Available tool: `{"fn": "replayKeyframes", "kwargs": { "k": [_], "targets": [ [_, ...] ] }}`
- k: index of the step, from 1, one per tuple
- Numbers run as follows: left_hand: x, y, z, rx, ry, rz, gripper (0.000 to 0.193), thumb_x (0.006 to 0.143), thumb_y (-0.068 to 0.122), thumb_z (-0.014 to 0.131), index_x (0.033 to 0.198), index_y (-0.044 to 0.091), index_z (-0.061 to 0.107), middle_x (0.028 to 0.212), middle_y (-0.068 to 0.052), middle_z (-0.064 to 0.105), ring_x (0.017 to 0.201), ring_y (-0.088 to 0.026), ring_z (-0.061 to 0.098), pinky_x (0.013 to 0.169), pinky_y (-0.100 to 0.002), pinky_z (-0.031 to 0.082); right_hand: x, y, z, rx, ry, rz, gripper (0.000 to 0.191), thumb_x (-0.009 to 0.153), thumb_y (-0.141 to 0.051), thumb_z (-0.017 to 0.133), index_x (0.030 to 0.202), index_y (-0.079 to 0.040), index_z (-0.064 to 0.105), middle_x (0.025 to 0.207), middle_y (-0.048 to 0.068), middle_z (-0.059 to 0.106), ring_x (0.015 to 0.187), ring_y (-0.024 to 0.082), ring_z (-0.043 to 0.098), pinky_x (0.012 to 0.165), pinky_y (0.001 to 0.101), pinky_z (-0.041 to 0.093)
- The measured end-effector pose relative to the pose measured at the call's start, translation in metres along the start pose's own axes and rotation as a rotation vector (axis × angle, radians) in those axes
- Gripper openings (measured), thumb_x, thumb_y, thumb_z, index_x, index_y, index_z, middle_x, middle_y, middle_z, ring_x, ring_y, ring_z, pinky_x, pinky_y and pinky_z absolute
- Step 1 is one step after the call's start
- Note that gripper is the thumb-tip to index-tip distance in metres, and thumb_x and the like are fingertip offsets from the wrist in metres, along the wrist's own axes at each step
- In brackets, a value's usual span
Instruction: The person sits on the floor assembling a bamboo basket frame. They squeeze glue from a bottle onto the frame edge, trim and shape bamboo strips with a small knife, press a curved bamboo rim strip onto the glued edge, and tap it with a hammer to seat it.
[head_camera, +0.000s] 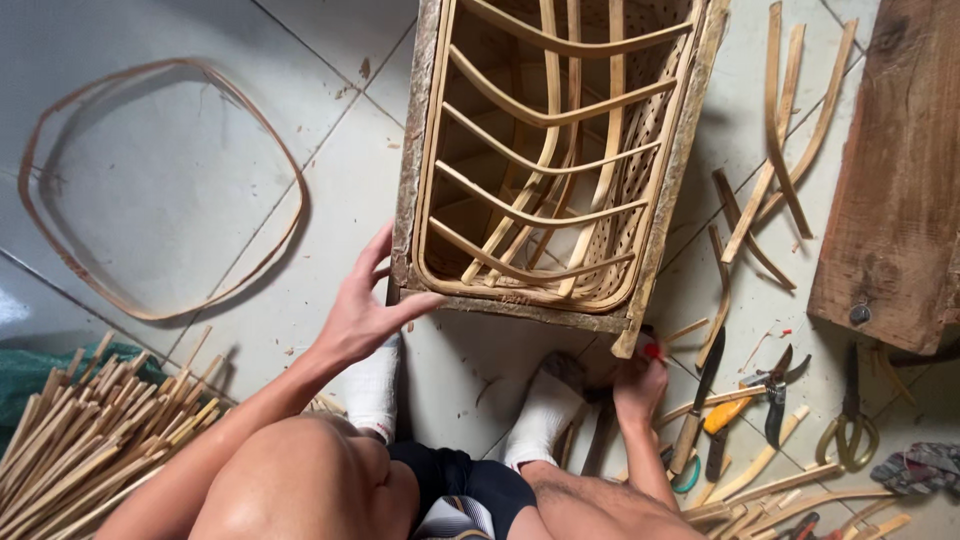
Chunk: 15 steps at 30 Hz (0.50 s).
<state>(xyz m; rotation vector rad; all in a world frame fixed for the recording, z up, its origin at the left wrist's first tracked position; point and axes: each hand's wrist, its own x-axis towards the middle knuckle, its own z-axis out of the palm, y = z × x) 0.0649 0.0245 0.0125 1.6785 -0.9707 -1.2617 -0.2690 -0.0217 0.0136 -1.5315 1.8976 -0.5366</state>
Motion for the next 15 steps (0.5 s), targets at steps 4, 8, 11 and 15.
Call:
{"fn": "replayKeyframes", "kwargs": {
  "k": [4,8,11,15],
  "targets": [
    [0.009,0.008,0.017,0.09,-0.031,-0.121,0.12,0.072,0.039,0.09,0.163,0.007,0.019,0.159,-0.02,0.033,0.148,-0.03,0.038,0.12,-0.044,0.036,-0.011,-0.001,-0.01,0.026,0.152,-0.155,0.038,0.102,-0.001,0.067,0.137,0.008,0.053,0.121,0.026,0.067,0.108,0.033,0.067,0.094,0.0391,0.054],
    [0.003,0.009,0.024,0.227,0.096,0.107,0.114,0.076,0.044,0.088,0.162,0.006,0.023,0.158,-0.023,0.033,0.148,-0.035,0.037,0.123,-0.047,0.034,-0.021,-0.007,-0.017,0.2,0.133,0.019,0.039,0.099,-0.004,0.069,0.134,0.007,0.055,0.112,0.021,0.069,0.1,0.026,0.069,0.088,0.0343,0.056],
    [-0.004,0.005,0.024,0.645,0.199,0.616,0.099,0.085,0.042,0.087,0.159,0.01,0.031,0.158,-0.019,0.036,0.147,-0.034,0.037,0.125,-0.048,0.026,-0.014,-0.003,-0.013,0.017,0.127,-0.057,0.043,0.092,0.002,0.069,0.133,0.007,0.056,0.108,0.02,0.071,0.098,0.025,0.069,0.089,0.0346,0.055],
    [-0.01,-0.001,0.013,0.844,-0.064,0.908,0.073,0.091,0.035,0.083,0.151,0.011,0.049,0.151,-0.011,0.054,0.143,-0.028,0.047,0.123,-0.05,0.022,0.004,0.011,-0.002,-0.018,0.073,-0.201,0.03,0.092,0.007,0.068,0.121,0.0,0.063,0.104,0.015,0.072,0.097,0.024,0.071,0.088,0.0334,0.055]
  ]
}}
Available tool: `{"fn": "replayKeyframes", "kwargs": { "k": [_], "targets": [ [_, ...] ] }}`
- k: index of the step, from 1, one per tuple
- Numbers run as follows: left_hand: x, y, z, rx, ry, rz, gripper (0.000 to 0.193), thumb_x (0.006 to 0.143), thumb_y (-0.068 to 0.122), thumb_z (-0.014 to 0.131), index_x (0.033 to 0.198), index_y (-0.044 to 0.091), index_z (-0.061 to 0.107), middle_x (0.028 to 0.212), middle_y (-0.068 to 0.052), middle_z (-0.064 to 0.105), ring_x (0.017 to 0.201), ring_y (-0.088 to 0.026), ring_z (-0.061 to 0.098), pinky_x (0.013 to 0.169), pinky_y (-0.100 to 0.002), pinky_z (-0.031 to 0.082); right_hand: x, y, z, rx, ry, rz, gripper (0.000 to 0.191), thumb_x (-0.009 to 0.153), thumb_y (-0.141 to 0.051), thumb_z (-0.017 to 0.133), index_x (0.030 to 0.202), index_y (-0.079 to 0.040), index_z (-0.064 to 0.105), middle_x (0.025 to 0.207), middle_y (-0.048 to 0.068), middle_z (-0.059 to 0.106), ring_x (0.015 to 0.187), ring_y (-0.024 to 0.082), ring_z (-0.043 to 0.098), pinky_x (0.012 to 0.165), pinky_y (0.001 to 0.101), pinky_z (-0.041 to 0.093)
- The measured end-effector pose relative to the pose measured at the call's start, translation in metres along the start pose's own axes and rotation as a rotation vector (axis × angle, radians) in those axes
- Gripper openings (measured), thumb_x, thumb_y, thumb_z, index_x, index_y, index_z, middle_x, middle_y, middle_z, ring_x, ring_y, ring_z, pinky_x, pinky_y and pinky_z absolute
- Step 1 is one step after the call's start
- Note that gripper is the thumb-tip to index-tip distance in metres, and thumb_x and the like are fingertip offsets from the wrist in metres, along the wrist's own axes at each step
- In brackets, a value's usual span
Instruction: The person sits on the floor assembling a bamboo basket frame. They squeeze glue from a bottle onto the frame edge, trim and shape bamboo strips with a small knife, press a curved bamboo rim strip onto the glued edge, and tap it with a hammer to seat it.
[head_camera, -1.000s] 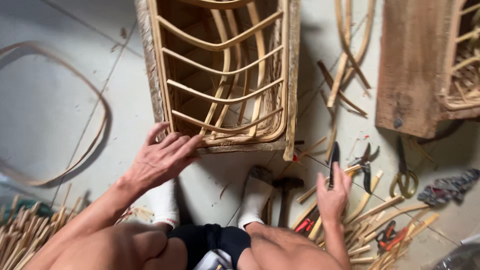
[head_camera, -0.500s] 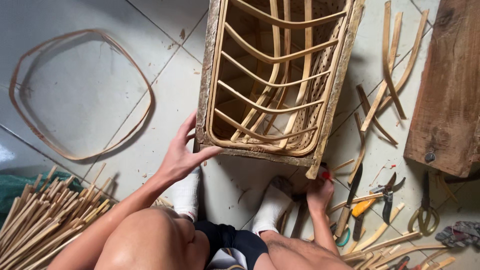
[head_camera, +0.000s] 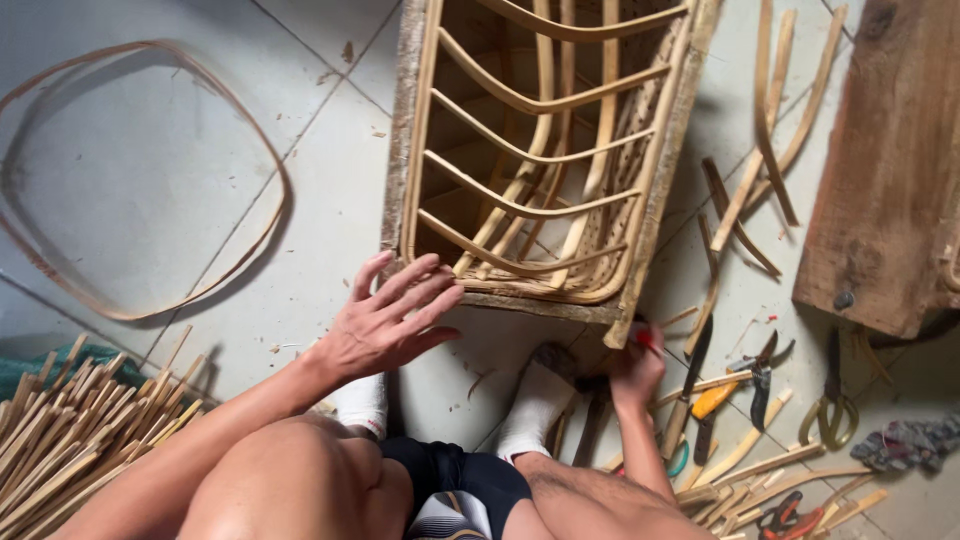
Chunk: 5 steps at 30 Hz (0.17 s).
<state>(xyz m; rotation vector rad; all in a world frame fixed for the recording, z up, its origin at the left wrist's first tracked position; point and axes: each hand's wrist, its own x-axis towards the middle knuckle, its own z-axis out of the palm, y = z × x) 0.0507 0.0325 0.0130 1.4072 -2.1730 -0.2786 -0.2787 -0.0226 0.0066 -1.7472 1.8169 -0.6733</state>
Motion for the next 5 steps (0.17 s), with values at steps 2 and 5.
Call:
{"fn": "replayKeyframes", "kwargs": {
  "k": [2,5],
  "targets": [
    [-0.001,-0.004,-0.001,0.05,-0.126,0.028,0.065,0.09,0.027,0.081,0.147,0.01,0.056,0.148,-0.011,0.058,0.142,-0.027,0.049,0.122,-0.05,0.023,0.004,0.012,-0.006,-0.254,-0.031,-0.335,0.035,0.077,0.007,0.074,0.102,-0.015,0.064,0.1,0.014,0.072,0.1,0.03,0.069,0.092,0.0385,0.055],
    [0.001,-0.006,0.004,0.012,-0.128,0.023,0.061,0.093,0.02,0.08,0.148,0.01,0.056,0.14,-0.008,0.058,0.142,-0.027,0.048,0.123,-0.053,0.024,-0.01,0.034,-0.019,-0.057,-0.089,0.155,0.051,0.085,-0.002,0.067,0.136,-0.002,0.058,0.107,0.019,0.068,0.099,0.031,0.069,0.091,0.0412,0.058]
  ]
}}
